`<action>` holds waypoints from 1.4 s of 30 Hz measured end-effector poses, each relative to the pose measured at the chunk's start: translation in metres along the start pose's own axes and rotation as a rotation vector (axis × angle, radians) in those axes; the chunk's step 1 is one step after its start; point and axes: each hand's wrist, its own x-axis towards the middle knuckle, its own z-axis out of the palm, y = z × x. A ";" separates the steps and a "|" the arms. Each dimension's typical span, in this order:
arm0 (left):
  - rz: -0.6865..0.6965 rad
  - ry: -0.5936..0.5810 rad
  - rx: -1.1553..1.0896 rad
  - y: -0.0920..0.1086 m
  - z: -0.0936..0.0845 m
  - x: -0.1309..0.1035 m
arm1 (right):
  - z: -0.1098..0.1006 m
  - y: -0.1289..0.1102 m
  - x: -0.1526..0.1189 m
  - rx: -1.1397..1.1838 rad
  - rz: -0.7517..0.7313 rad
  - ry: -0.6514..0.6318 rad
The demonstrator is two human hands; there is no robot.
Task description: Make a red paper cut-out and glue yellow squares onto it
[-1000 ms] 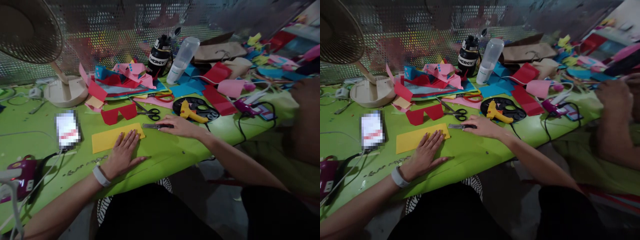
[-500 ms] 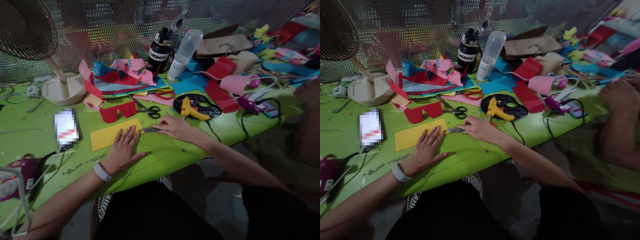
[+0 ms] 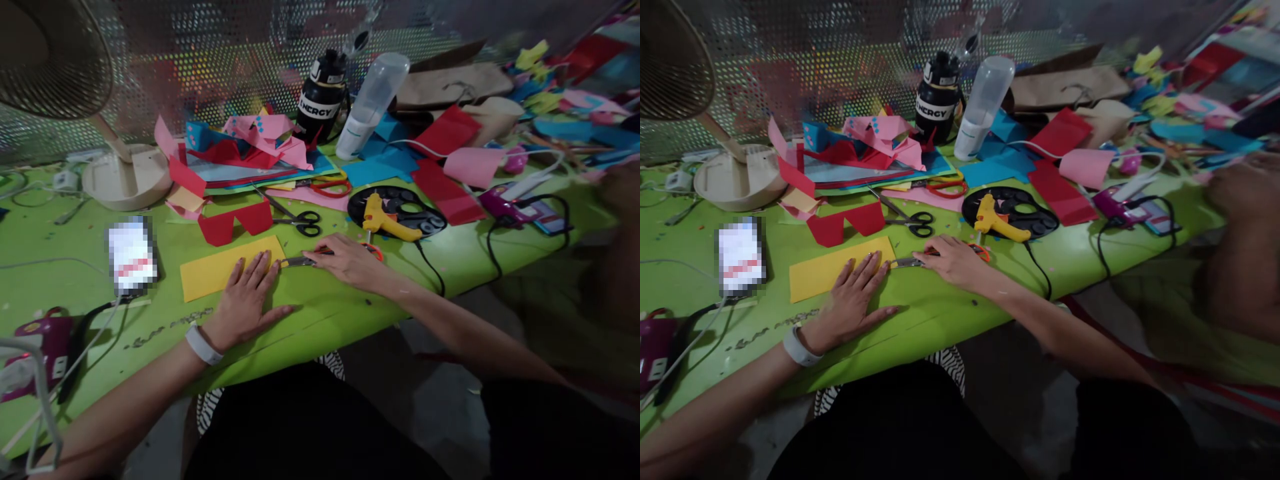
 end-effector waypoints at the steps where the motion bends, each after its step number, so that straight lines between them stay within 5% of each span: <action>1: 0.000 0.000 -0.001 0.000 0.000 0.000 | -0.001 -0.001 -0.001 0.004 0.005 0.002; 25: -0.013 0.007 -0.027 0.002 0.000 -0.001 | 0.009 -0.030 0.004 -0.115 -0.051 0.081; 33: -0.010 -0.020 -0.104 0.004 -0.006 0.004 | 0.009 -0.022 0.004 -0.152 -0.022 0.126; 42: 0.023 -0.068 -0.020 -0.013 -0.015 -0.025 | 0.011 -0.027 0.005 -0.110 -0.009 0.092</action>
